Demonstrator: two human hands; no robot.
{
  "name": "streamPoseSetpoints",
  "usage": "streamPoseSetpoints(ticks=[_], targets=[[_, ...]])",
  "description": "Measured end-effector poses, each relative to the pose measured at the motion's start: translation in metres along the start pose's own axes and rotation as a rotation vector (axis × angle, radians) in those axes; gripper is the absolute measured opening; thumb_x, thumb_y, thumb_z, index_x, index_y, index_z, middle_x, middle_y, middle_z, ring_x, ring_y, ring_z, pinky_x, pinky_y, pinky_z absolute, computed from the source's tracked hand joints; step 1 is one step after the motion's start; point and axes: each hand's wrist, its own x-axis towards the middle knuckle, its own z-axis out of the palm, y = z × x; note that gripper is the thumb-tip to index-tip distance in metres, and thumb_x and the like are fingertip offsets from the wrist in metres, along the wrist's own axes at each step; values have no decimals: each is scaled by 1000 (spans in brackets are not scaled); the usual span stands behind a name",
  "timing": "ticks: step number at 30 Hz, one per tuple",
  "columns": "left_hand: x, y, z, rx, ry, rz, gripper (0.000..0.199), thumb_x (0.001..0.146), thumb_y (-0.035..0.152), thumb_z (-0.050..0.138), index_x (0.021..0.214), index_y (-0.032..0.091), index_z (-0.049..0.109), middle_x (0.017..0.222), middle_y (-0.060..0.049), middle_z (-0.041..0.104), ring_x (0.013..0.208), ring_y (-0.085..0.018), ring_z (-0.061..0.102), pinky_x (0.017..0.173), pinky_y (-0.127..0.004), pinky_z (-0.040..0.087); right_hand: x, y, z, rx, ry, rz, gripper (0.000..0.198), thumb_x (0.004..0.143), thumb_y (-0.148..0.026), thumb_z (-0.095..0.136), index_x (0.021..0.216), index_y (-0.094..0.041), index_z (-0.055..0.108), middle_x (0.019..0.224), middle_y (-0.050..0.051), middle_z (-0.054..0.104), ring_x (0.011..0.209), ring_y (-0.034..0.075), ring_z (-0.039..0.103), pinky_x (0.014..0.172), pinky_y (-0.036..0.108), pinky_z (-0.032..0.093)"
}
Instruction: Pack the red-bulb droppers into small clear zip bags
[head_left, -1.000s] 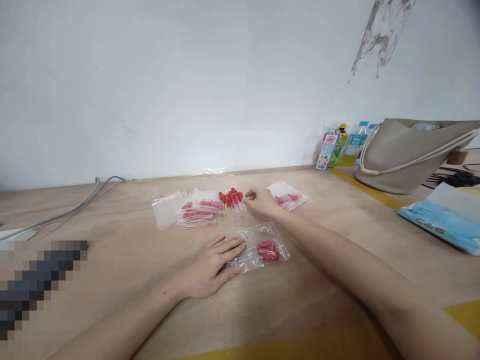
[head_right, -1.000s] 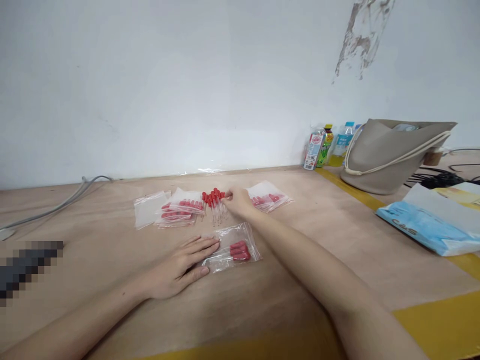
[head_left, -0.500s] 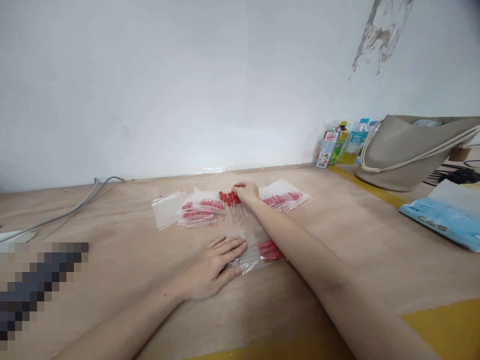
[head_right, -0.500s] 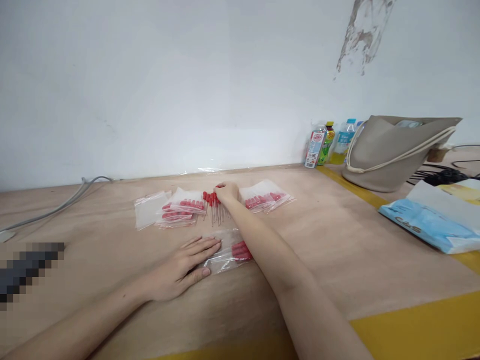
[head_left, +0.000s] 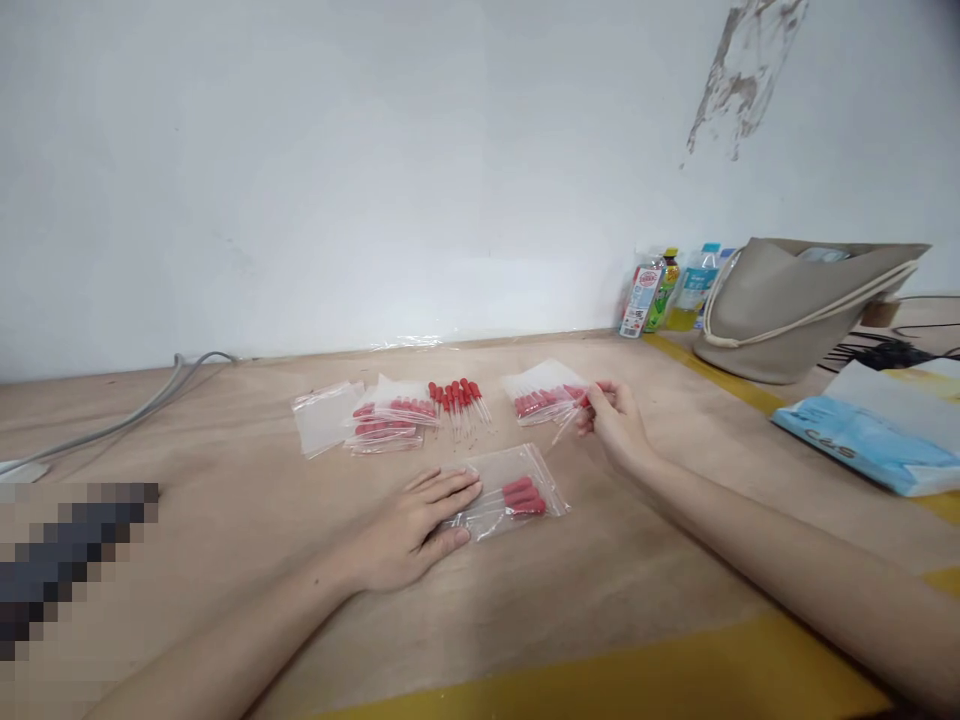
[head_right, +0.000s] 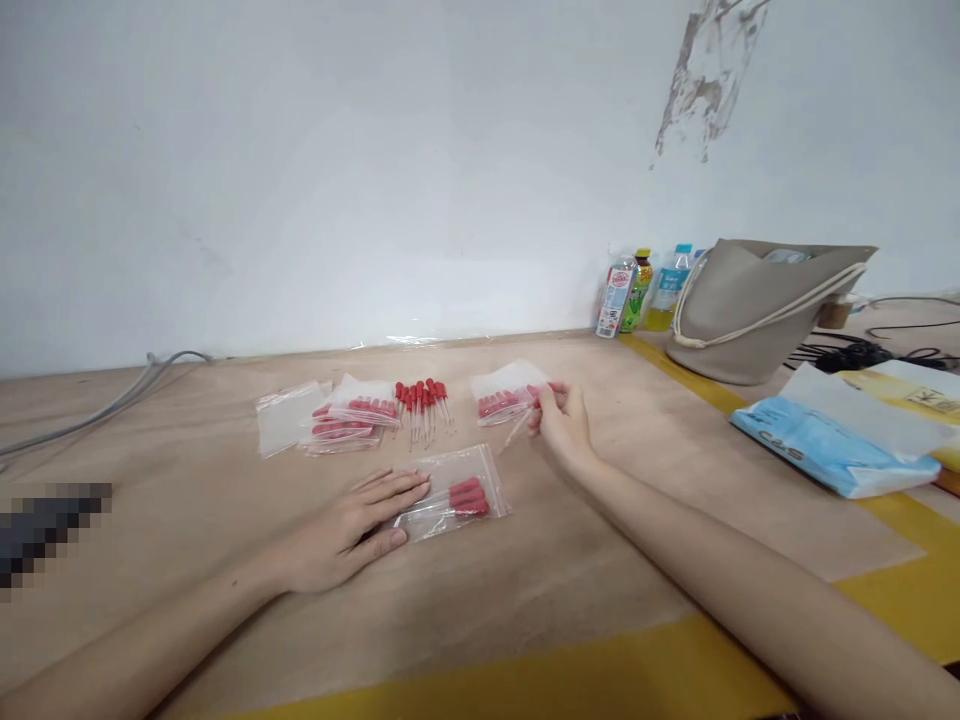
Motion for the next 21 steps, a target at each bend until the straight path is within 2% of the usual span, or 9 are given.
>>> streamPoseSetpoints(ticks=[2,4,9,12,14,17,19,21], targets=[[1,-1,1,3,-1,5,46,94,40,31,138,28,24,143,0,28,132,-18,22,109,-42,17,-11,3,-10,70,41,108,13,79,-25,49,83,-21,37,64,-7,53,41,7,50,36,18,43],[1,-1,1,2,0,5,46,94,40,31,138,28,24,142,0,28,132,-19,23,109,-43,17,-19,4,-11,140,34,211,10,81,-21,47,80,-21,37,63,-6,53,42,7,52,40,19,46],[-1,1,0,-12,17,-20,49,94,40,32,139,26,21,142,-2,30,131,-18,25,108,-42,20,-32,0,1,244,-72,394,9,81,-16,45,76,-20,40,64,-2,57,51,10,59,51,23,51],[-2,4,0,-24,20,-41,51,93,41,32,140,25,17,142,-4,30,130,-20,26,107,-42,22,-37,-1,1,209,-205,469,9,79,-15,50,74,-19,43,67,0,60,57,11,61,59,25,52],[-2,4,-1,-28,21,-56,53,93,42,32,140,25,16,143,-4,27,130,-22,25,106,-43,23,-38,-1,-2,88,-351,448,11,74,-18,57,74,-18,46,66,0,61,55,9,59,57,22,49],[-2,4,-1,-27,20,-68,53,93,43,32,140,27,15,144,-3,24,131,-24,24,106,-44,23,-38,1,-6,-167,-555,324,20,65,-26,68,73,-16,52,53,-5,55,45,6,47,45,17,38],[-2,4,-1,-25,18,-68,53,93,43,32,140,28,16,145,-2,23,131,-24,23,106,-44,23,-38,2,-5,-286,-619,231,26,60,-31,71,72,-15,55,46,-8,49,41,4,40,41,17,31],[-2,4,-1,-25,14,-67,53,93,43,33,140,28,16,144,-2,24,131,-24,24,106,-44,23,-38,4,-1,-335,-639,167,28,56,-35,72,69,-14,57,46,-7,48,43,5,39,42,18,30]])
